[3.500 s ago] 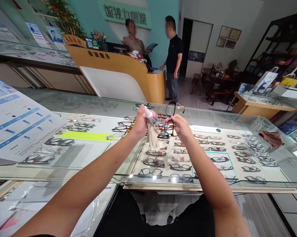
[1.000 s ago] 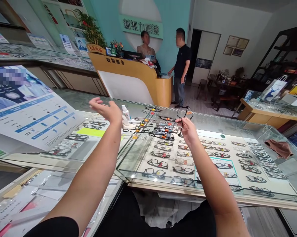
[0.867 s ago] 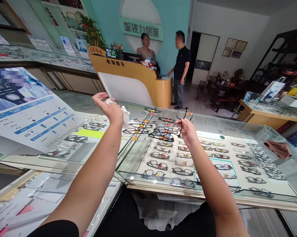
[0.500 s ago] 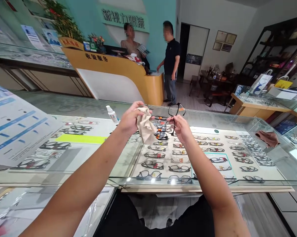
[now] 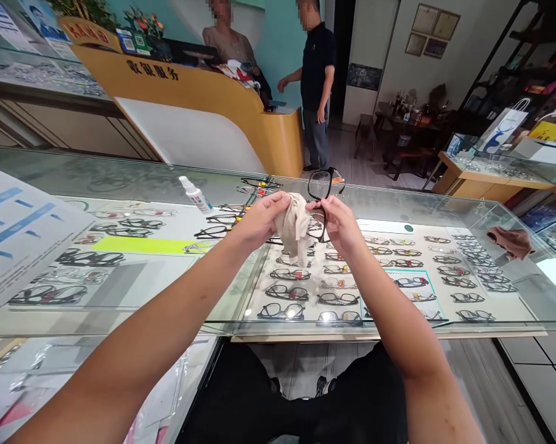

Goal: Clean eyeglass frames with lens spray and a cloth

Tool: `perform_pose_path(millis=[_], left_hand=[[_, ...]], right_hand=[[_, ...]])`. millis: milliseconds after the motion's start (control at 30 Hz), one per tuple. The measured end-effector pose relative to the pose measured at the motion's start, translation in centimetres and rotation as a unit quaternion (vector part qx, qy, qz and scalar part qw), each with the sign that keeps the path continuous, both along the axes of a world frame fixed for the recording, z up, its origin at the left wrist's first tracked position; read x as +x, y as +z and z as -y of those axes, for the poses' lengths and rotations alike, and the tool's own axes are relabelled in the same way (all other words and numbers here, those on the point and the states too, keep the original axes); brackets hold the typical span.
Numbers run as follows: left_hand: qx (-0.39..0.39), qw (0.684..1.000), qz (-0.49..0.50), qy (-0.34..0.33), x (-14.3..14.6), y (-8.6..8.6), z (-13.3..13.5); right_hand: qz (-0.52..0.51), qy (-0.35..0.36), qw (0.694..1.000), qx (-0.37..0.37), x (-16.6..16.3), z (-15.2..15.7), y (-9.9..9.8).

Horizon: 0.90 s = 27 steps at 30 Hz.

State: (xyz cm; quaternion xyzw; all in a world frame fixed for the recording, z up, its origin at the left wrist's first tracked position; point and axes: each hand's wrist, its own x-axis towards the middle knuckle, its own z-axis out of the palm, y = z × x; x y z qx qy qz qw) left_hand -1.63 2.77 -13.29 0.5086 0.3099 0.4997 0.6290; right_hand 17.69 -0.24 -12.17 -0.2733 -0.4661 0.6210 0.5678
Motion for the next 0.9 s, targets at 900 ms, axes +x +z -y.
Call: perform_pose_path(millis=[900], left_hand=[[-0.013,0.998,-0.008,-0.062,0.2,0.0,0.8]], right_hand=[[0.041,-0.045,0.996,0.059,-0.1,0.0,-0.2]])
